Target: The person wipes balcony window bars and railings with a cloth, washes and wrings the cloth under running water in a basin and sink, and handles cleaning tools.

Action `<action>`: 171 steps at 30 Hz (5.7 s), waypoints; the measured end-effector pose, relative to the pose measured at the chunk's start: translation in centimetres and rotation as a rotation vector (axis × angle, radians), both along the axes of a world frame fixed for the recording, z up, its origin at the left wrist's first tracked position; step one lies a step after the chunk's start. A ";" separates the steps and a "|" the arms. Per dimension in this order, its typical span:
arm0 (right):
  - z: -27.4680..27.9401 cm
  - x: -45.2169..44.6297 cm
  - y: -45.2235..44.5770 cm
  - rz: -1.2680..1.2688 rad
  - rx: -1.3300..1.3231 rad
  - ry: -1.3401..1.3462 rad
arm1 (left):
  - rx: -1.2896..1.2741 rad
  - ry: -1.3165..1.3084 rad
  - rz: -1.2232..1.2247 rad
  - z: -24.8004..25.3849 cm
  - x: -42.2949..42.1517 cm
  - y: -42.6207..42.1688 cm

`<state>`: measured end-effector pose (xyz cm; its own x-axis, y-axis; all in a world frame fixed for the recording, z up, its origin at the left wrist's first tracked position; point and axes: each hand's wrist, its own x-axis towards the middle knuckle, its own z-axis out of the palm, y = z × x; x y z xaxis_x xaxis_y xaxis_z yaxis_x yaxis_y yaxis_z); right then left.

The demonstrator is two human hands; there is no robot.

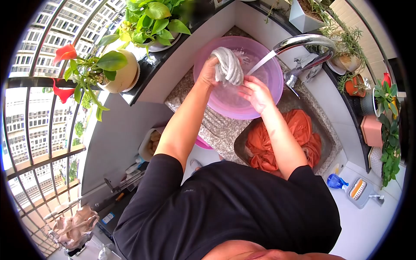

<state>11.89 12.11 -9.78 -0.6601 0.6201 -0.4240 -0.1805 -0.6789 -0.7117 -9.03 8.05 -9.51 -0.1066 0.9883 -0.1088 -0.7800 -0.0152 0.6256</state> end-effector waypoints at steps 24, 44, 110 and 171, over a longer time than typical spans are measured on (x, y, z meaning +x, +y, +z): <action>4.7 -4.3 1.3 0.088 1.501 -0.194 | -0.264 -0.087 -0.062 3.5 -0.7 -4.9; 5.2 -5.6 5.0 0.582 1.931 -0.450 | -0.432 2.036 -0.714 9.2 1.4 0.1; 3.2 1.7 -14.3 0.123 0.926 -0.313 | -0.581 0.642 0.158 4.7 2.7 -20.9; -7.4 7.9 -6.0 -0.527 -0.288 -0.363 | -1.645 0.888 1.162 -9.7 -3.7 -92.2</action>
